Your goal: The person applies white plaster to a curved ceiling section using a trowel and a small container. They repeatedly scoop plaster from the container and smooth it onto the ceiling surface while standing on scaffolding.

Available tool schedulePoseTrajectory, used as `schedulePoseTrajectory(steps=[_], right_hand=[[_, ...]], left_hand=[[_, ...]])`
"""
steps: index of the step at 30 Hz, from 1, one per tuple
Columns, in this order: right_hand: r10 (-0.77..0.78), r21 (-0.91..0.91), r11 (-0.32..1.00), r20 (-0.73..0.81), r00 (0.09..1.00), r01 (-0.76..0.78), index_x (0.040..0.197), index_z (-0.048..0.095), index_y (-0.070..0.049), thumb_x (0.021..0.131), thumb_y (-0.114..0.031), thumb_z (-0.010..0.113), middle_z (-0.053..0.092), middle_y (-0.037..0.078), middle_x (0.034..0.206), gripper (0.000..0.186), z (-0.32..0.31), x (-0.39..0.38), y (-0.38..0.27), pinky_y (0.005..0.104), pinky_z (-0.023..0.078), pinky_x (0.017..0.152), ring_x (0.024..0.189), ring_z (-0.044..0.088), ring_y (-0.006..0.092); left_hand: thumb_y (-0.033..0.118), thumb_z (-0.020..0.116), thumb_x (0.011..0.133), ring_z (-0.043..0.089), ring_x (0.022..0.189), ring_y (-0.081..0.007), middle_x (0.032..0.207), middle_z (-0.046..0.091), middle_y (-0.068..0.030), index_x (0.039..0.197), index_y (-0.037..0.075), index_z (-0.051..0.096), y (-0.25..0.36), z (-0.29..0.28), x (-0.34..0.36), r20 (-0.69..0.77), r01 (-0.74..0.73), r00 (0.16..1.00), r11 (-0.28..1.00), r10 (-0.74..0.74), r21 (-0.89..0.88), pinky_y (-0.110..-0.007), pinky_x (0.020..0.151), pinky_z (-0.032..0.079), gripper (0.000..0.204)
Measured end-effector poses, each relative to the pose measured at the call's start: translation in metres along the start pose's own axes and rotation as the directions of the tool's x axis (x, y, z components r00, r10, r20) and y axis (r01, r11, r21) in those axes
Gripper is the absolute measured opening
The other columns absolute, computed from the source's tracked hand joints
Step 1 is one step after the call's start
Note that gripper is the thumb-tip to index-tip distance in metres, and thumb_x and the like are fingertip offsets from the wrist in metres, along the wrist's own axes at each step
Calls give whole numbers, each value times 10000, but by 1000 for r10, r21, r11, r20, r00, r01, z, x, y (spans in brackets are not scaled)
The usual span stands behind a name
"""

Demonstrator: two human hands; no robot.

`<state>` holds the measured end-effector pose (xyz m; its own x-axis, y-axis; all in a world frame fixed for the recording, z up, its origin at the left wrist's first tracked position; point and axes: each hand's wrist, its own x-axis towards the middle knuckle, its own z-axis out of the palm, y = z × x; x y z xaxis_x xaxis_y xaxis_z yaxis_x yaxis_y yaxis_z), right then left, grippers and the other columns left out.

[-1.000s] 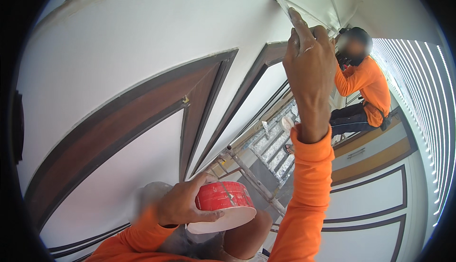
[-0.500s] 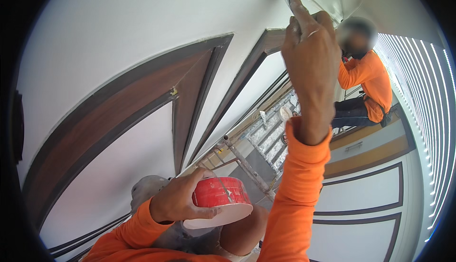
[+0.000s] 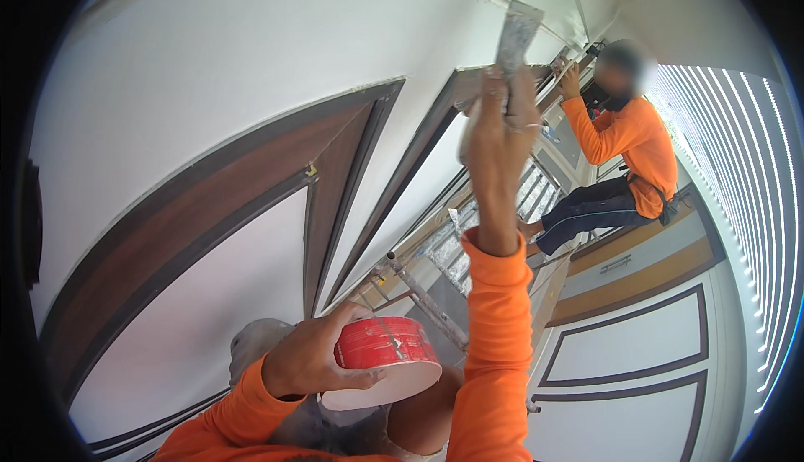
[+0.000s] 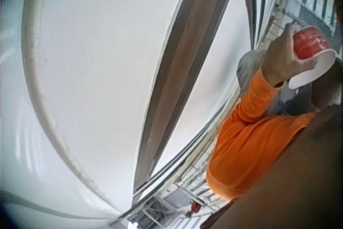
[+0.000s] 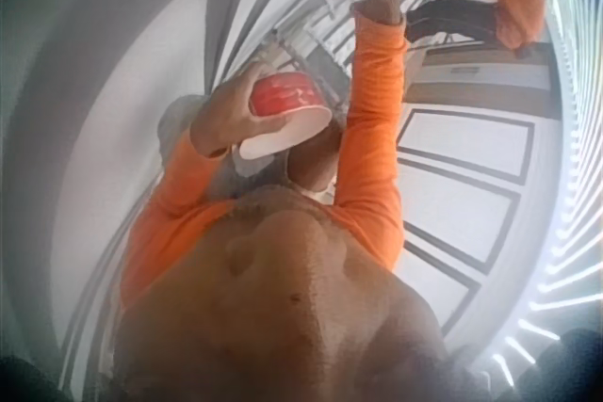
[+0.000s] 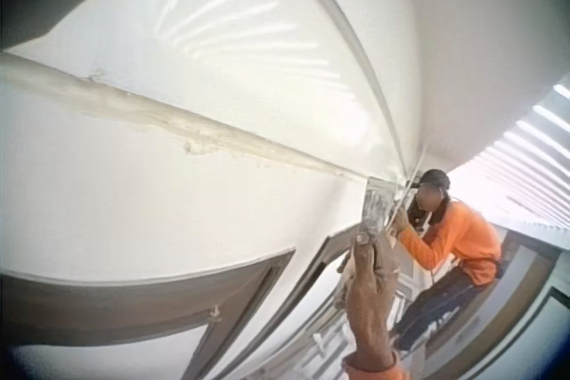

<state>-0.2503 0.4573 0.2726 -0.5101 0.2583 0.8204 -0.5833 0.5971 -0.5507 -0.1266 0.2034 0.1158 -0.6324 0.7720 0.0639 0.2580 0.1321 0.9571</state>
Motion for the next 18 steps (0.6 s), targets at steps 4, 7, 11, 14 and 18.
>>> schedulePoseTrajectory(steps=[4,7,11,14,18], right_hand=[[26,238,971,27,999,-32,1238,617,16,1060,-204,564,655,76,915,288,22,-5,12,283,516,642,721,639,139],[124,553,817,104,987,-161,1272,594,21,1054,-183,551,665,105,992,302,13,-16,-12,308,542,664,803,657,166],[78,434,879,279,957,-198,1314,571,63,1052,-90,534,683,183,1166,306,-83,-50,-39,337,580,769,913,685,215],[284,-6,942,551,785,-336,1234,579,78,1054,-56,532,698,177,1062,230,-147,-96,-84,329,571,750,865,677,210],[588,-554,807,727,356,-204,1201,629,120,886,104,607,736,195,908,316,-171,-123,-120,344,580,684,743,734,247]], left_hand=[[507,897,743,728,1078,-363,1187,707,-247,1360,-20,530,11,-5,-2,17,96,995,993,-95,-71,-414,937,570,890],[439,902,764,723,1071,-291,1166,711,-205,1349,-16,532,5,-7,-9,-98,38,994,991,-50,-127,-390,937,563,829],[270,862,842,626,1049,-144,1137,665,-91,1333,4,537,14,-4,-16,-233,18,967,941,-103,-339,-314,954,513,645],[400,884,835,677,1004,-210,1134,669,-150,1301,-4,519,-1,-5,-19,-296,-7,940,860,-168,-511,-338,878,558,716],[308,858,876,656,1080,-196,1183,661,-147,1343,-32,477,9,-2,-11,-440,-164,891,824,-113,-543,-336,940,546,692]])
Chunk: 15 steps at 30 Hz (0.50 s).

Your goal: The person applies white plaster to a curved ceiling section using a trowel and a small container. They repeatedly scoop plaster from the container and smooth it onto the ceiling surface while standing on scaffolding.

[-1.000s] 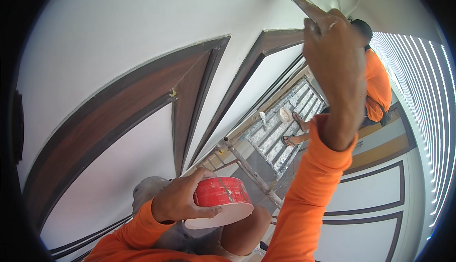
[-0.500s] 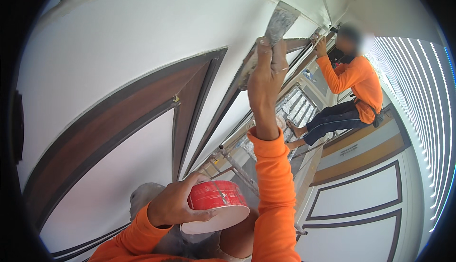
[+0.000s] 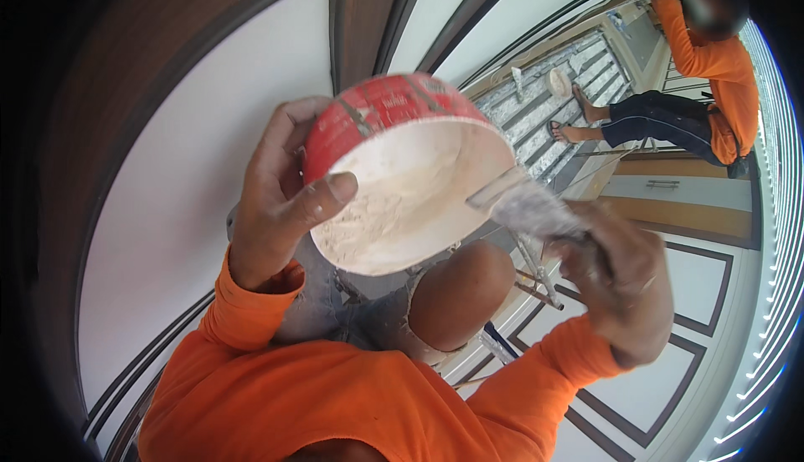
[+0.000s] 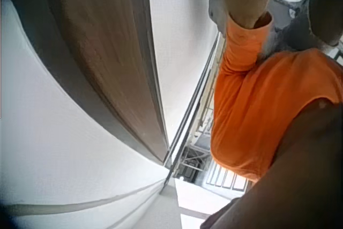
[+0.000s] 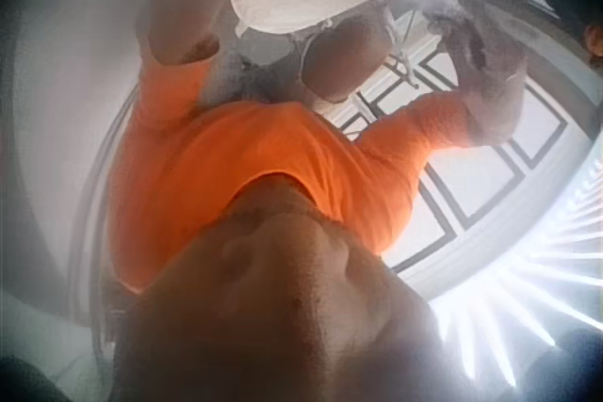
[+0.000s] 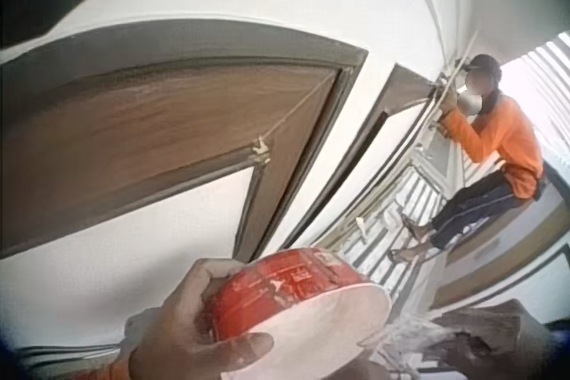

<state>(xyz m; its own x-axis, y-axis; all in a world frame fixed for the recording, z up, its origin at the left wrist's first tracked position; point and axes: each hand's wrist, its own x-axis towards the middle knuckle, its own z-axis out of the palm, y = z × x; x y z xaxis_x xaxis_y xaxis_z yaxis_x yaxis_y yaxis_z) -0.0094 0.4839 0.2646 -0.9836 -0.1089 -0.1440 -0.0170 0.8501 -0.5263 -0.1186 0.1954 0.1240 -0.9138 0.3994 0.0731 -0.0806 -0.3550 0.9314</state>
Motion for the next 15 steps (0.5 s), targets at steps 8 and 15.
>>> schedulePoseTrajectory(steps=[8,15], right_hand=[[-81,-377,923,20,997,82,1101,652,4,852,38,692,716,174,873,255,62,32,-36,448,527,597,701,680,403],[-121,-458,877,76,990,143,1092,624,-56,872,-87,660,707,116,853,226,72,51,-28,457,539,574,661,690,371]], left_hand=[[262,856,879,636,1120,-178,1254,626,-146,1391,-43,445,-12,8,3,-102,-165,982,984,158,-71,-324,953,542,724],[260,839,891,631,1123,-163,1257,627,-139,1396,-42,449,-17,18,12,-116,-113,989,984,97,-141,-297,925,546,705]])
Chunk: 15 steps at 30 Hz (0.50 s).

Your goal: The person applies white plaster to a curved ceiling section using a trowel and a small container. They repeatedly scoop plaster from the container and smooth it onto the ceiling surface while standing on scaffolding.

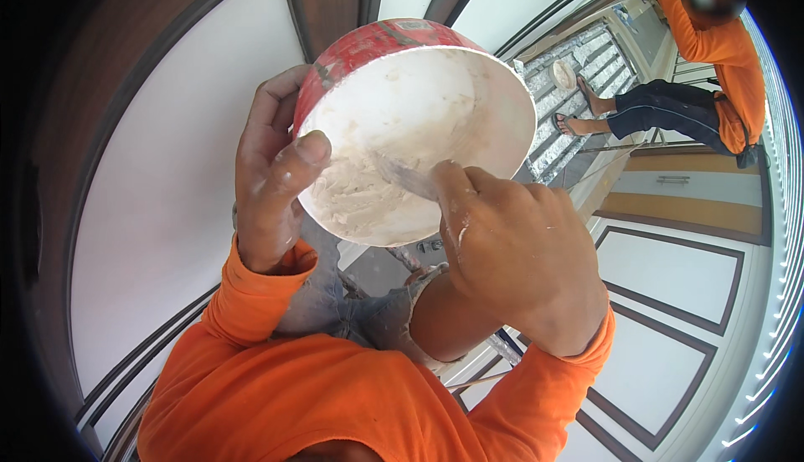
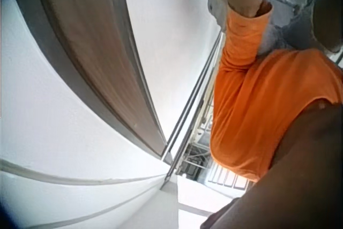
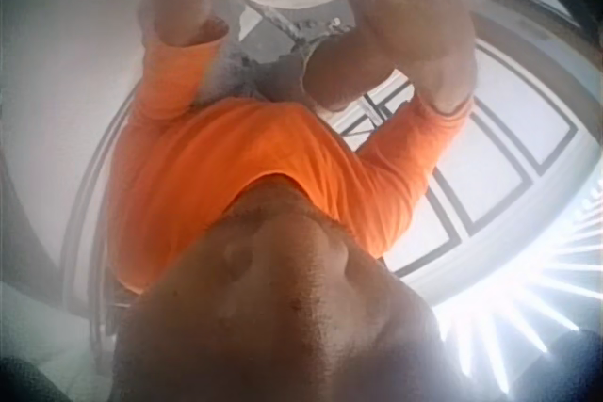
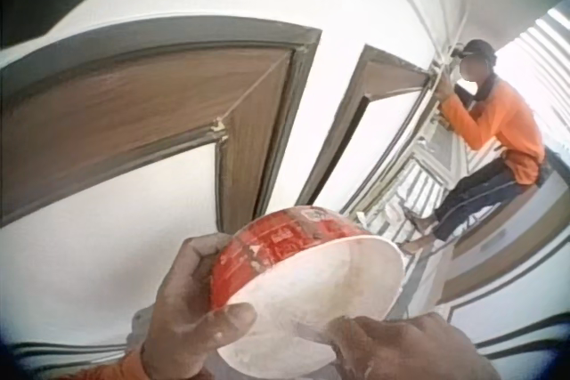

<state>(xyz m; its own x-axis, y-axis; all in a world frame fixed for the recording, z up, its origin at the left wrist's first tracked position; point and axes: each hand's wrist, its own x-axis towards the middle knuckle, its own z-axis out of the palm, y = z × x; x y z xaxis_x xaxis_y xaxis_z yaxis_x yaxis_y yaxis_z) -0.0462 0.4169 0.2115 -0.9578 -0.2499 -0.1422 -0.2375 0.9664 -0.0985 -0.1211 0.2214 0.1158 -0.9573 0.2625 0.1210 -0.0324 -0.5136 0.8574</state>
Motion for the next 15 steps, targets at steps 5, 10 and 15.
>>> schedulePoseTrajectory(steps=[5,10,15], right_hand=[[-38,-46,998,18,999,39,1077,621,-34,871,-83,653,708,108,855,214,2,-1,-6,439,552,565,674,713,338],[-93,-12,996,-7,996,93,1069,616,-35,871,-88,655,699,100,837,209,1,0,-14,430,550,557,668,718,325],[-100,58,993,35,994,98,1060,608,-36,873,-85,673,689,113,795,204,-7,1,-15,430,533,547,649,705,340]], left_hand=[[246,808,917,633,1127,-162,1276,632,-146,1397,-43,460,-4,-3,0,-29,6,1000,999,-8,-52,-299,942,543,660],[225,805,926,636,1134,-165,1283,632,-144,1401,-42,453,-6,-2,2,-55,20,998,996,-25,-85,-310,967,540,648],[231,809,936,637,1129,-165,1284,628,-143,1406,-39,435,-7,-2,0,-67,-17,998,998,12,-67,-307,958,545,658]])
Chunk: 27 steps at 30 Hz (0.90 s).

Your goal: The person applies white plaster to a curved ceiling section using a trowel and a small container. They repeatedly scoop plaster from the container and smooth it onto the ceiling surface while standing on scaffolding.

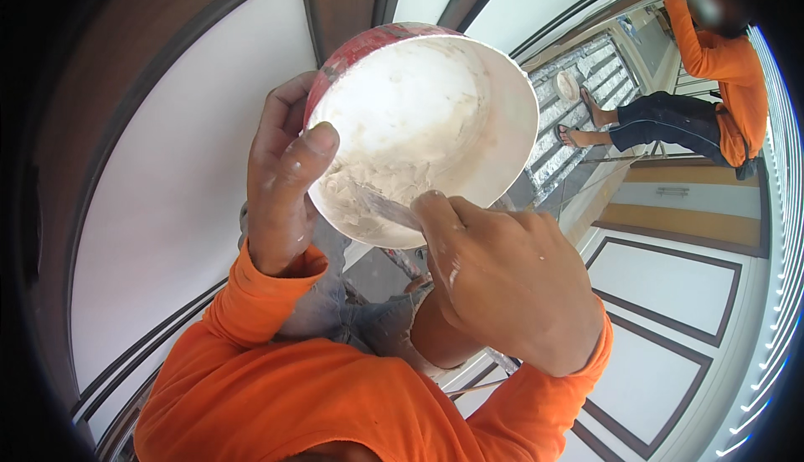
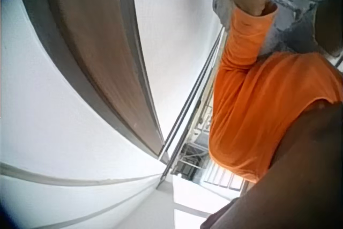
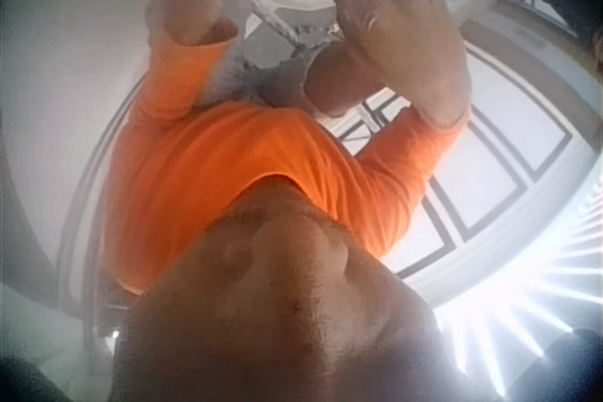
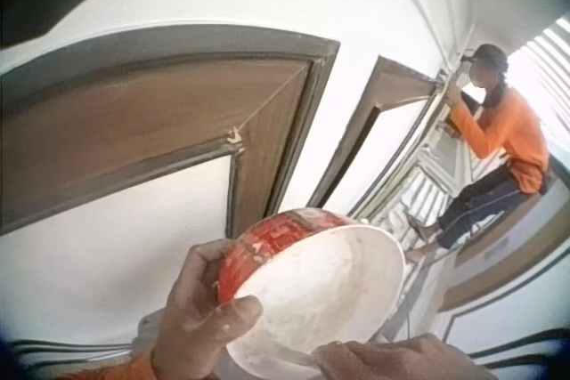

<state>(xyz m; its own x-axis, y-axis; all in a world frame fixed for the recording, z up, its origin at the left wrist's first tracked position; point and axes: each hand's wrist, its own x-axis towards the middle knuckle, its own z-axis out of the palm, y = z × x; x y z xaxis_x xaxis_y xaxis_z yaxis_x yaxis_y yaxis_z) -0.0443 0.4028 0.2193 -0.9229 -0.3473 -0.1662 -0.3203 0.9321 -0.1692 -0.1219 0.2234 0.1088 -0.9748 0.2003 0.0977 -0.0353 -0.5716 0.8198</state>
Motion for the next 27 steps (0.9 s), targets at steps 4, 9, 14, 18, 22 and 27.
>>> schedulePoseTrajectory(steps=[4,9,14,18,22,27], right_hand=[[-8,153,988,-19,1000,11,1114,622,-25,848,-33,691,689,155,765,275,-3,-6,3,434,527,558,650,695,366],[-78,359,930,-32,996,85,1164,633,7,844,27,670,694,194,775,323,-4,-5,19,423,529,573,642,685,393],[137,655,750,-27,990,-86,1155,628,64,906,22,632,714,144,748,252,-10,-10,35,321,501,542,555,662,207],[299,845,531,-252,920,59,1136,633,90,953,20,593,720,121,797,201,-21,-16,40,254,495,554,620,632,114],[316,757,543,-584,748,363,1202,618,88,971,-14,587,712,139,842,254,-37,-8,58,254,517,589,637,625,119],[260,433,830,-858,443,351,1281,640,21,1029,-142,628,708,99,886,300,-80,18,67,251,490,629,692,618,103]], left_hand=[[243,809,944,637,1128,-162,1283,623,-147,1403,-38,427,2,2,-2,-8,4,1000,1000,-4,-8,-301,955,550,660],[249,822,937,637,1124,-162,1277,614,-148,1401,-39,425,3,-3,-6,-38,12,999,1000,-12,7,-301,950,555,675],[233,806,936,623,1136,-170,1276,605,-159,1403,-40,421,3,-1,-6,-57,4,998,999,-1,50,-309,964,540,664],[214,765,950,610,1151,-173,1292,594,-159,1400,-42,425,3,-6,-6,-70,73,995,996,-76,-46,-310,982,522,619],[217,731,964,607,1152,-169,1305,591,-147,1398,-44,423,-6,-5,-3,-90,93,990,984,-107,-149,-310,987,516,593],[227,728,960,609,1153,-173,1309,593,-149,1398,-40,424,2,-5,1,-93,93,990,981,-110,-171,-320,997,513,596]])
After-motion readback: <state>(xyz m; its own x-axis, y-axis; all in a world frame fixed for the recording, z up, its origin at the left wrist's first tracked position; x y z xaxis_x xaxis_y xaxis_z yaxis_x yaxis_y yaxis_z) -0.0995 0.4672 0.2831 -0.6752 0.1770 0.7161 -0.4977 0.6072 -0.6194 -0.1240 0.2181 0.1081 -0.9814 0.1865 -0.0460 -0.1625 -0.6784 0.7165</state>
